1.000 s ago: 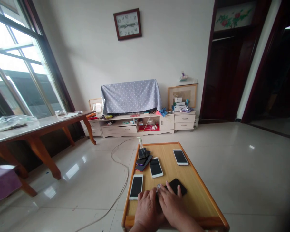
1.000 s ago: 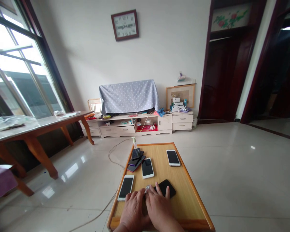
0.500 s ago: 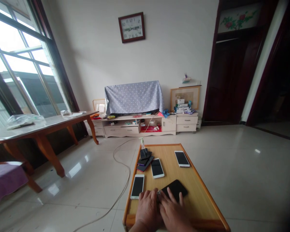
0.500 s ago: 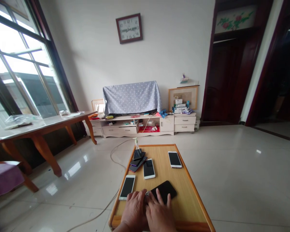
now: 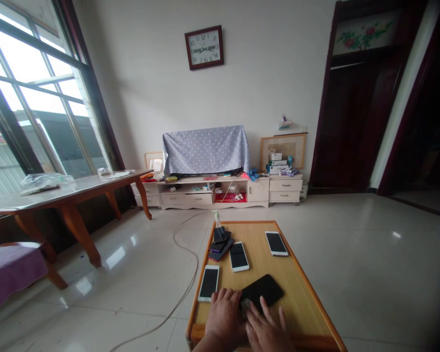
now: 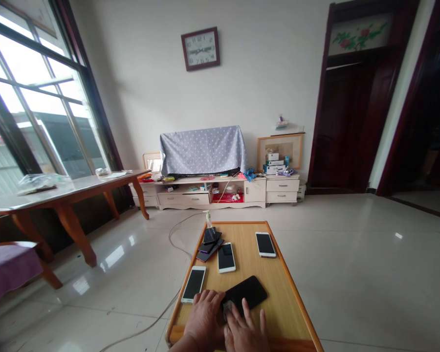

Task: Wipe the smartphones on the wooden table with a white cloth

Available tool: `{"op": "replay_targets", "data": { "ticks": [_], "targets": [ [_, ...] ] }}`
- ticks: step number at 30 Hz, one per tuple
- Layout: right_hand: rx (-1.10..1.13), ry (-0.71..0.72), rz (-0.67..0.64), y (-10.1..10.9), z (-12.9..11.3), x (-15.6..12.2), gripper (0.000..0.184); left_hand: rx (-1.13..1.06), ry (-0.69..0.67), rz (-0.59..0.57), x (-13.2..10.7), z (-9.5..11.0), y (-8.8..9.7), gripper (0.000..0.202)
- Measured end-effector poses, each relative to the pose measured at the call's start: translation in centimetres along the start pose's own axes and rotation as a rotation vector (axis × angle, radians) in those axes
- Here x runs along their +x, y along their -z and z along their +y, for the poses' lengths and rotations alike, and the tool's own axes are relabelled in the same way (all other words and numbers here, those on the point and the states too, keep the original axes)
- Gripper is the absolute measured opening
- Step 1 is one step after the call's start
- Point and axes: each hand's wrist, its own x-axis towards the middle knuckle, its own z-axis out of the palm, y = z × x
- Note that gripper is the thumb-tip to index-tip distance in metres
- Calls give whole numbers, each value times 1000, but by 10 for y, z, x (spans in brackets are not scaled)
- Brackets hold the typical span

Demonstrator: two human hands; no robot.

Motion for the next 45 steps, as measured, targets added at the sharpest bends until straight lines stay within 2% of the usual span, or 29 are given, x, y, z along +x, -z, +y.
{"op": "replay_targets", "data": {
  "ticks": [2,6,8,10,14,16,18,20,22,24,26,30,32,34,38,40,42,45],
  "targets": [
    [-17,-72,30,4,13,-1,52,5,3,2,-1,2,1,59],
    [-119,-308,165,16,58,2,58,11,-2,34,-2,3,0,60],
    [-140,-368,184,15,69,2,61,11,-11,43,-3,3,0,60],
    [-129,-348,163,4,64,-1,61,18,-12,41,-4,4,1,57],
    [-80,-193,133,-32,28,-12,53,24,8,27,-4,7,5,52],
    [-60,-154,125,-39,16,-15,51,20,13,25,-4,8,6,49],
    [-43,-150,101,-32,19,-14,52,19,11,26,-4,8,5,50],
    [-53,-196,98,-16,34,-10,55,19,5,28,-4,6,3,54],
    [-100,-286,144,1,52,-5,58,15,-9,31,-3,3,1,58],
    [-142,-348,189,10,59,0,60,6,-20,37,-3,1,0,59],
    [-135,-311,175,7,50,1,60,-5,-23,44,-3,-1,-2,57],
    [-44,-109,56,-9,9,-2,56,-20,-21,33,-2,-5,-3,56],
    [-15,-67,27,-9,1,-2,55,-24,-20,29,-1,-5,-3,57],
    [-23,-104,58,-1,10,1,56,-24,-21,40,-2,-5,-4,55],
    [-110,-320,211,16,50,15,60,-22,-23,56,-2,-3,-5,57],
    [-132,-348,234,17,55,19,62,-27,-20,45,-2,-3,-4,58],
    [-110,-274,198,10,41,18,61,-28,-12,32,-1,-3,-3,56],
    [-22,-69,70,-2,6,12,58,-23,-6,-6,2,-5,-2,53]
  ]
}}
